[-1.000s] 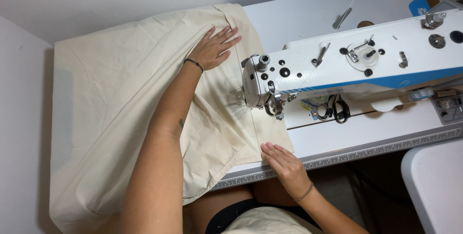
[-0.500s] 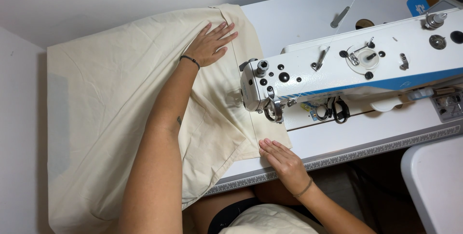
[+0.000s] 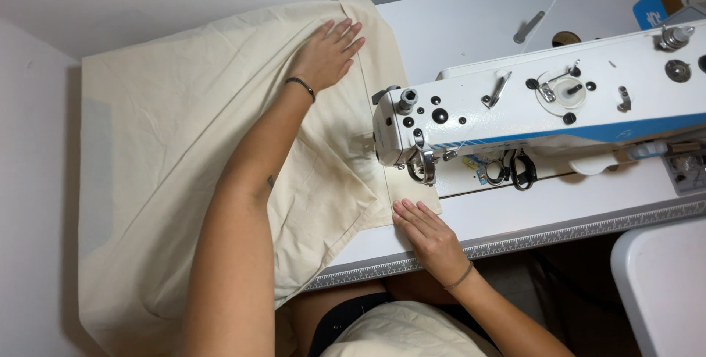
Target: Sewing a seam on fabric using an industrial machine, trimming threads with scissors, and organizing a stack of small tags.
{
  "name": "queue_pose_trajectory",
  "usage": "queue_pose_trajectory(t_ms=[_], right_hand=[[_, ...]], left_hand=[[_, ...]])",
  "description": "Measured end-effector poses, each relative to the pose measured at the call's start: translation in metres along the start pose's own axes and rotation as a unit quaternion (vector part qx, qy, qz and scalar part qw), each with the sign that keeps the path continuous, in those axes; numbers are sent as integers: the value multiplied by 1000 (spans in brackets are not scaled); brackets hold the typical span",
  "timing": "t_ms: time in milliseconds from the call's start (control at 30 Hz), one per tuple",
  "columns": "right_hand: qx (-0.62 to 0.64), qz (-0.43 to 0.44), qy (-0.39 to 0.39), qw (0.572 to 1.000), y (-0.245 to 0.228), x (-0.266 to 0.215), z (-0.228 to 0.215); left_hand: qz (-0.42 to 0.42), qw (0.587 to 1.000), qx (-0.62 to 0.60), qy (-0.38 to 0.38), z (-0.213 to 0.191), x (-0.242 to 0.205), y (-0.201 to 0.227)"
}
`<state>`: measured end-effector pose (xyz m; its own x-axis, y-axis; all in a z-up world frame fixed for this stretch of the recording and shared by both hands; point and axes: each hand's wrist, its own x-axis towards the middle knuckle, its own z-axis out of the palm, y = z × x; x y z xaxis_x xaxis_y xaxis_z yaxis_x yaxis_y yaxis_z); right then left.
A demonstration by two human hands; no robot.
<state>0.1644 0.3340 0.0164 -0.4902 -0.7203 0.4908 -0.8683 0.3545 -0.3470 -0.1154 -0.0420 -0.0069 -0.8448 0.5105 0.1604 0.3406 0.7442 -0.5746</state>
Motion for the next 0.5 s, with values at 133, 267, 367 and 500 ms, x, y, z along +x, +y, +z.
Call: queue_pose_trajectory(t_ms=[133, 267, 367, 500], right_hand=[[-4, -17, -7, 1000, 2, 4, 0], [-58, 13, 5, 998, 0, 5, -1], [-60, -10, 13, 998, 3, 2, 1], [-60, -3, -3, 998, -4, 2, -6]], left_hand=[[-119, 983, 75, -118, -82, -35, 77], [-195, 969, -154, 15, -152, -122, 200], [-142, 952, -229, 145, -206, -160, 218], [-112, 933, -306, 153, -197, -184, 226]])
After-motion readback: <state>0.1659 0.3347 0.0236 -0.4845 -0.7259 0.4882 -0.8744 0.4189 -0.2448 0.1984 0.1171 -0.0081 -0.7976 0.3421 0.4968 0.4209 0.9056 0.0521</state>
